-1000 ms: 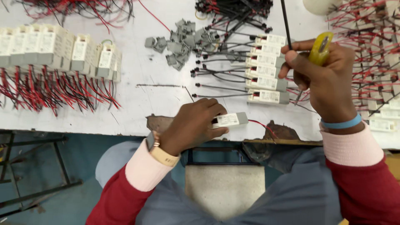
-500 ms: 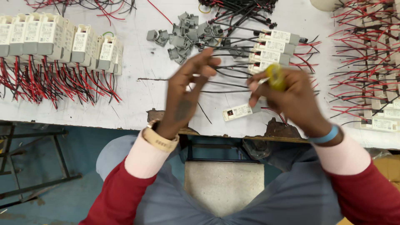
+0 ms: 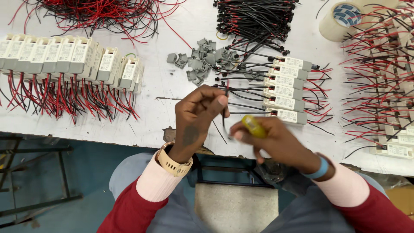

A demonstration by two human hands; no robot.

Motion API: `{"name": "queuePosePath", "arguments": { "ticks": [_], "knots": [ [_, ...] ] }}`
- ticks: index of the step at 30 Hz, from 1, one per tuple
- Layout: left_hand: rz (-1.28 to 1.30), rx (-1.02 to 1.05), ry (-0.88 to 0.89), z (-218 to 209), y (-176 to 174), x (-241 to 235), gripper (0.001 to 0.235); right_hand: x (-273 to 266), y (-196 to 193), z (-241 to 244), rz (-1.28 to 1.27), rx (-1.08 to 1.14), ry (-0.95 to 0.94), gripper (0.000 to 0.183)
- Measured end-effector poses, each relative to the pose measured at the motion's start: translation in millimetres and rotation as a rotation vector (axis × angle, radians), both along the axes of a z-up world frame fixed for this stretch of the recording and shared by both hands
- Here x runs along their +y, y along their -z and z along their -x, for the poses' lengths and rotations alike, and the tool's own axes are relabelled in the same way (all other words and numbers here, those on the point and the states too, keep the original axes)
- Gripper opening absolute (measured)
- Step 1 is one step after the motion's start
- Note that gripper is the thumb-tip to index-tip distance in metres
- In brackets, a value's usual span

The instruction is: The person uses a yellow-handled screwdriver to connect red and black wires to small white electrical modules on a workbench. They repeatedly pick up modules, insert wires into terminals, tighten screws, and place the finished units aside.

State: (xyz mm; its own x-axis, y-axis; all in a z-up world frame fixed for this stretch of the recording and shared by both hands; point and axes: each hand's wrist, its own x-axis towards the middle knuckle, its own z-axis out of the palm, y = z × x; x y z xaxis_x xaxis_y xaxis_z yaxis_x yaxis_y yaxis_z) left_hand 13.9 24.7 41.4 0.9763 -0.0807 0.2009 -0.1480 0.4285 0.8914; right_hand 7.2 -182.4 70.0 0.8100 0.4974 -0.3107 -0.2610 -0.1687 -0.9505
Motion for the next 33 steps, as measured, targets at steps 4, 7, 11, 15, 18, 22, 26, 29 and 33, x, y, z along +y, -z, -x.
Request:
{"name": "queuePosePath", "arguments": {
  "ticks": [4, 7, 11, 15, 18, 22, 26, 29, 33],
  "knots": [
    [-0.17, -0.015, 0.011, 6, 1, -1, 0.014, -18, -14, -7, 0.0, -0.225, 0.224, 0.025],
    [-0.287, -0.043, 0.043, 8, 0, -6, 0.013, -23, -16, -8, -0.094, -0.216, 0.317, 0.023],
    [-0.394, -0.008, 0.073, 12, 0, -14, 0.014, -23, -11, -5, -0.157, -0.246, 0.323, 0.019],
    [-0.323, 0.014, 0.131, 15, 0, -21, 0.015, -23, -5, -3, -0.142, -0.295, 0.357, 0.016],
    [-0.32, 0.007, 0.146, 16, 0, -25, 0.016, -22, -1, -2, -0.12, -0.321, 0.362, 0.014],
    [-0.279, 0.037, 0.116, 18, 0, -30, 0.016, -20, 4, 1, -0.147, -0.334, 0.391, 0.012],
    [-0.245, 0.147, 0.11, 19, 2, -32, 0.017, -19, 8, 2, -0.178, -0.274, 0.419, 0.011],
    [-0.225, 0.179, 0.118, 18, 2, -30, 0.019, -19, 11, 0, -0.224, -0.243, 0.405, 0.01],
    [-0.187, 0.217, 0.113, 16, 1, -28, 0.021, -20, 13, -1, -0.233, -0.175, 0.385, 0.009]
  ]
}}
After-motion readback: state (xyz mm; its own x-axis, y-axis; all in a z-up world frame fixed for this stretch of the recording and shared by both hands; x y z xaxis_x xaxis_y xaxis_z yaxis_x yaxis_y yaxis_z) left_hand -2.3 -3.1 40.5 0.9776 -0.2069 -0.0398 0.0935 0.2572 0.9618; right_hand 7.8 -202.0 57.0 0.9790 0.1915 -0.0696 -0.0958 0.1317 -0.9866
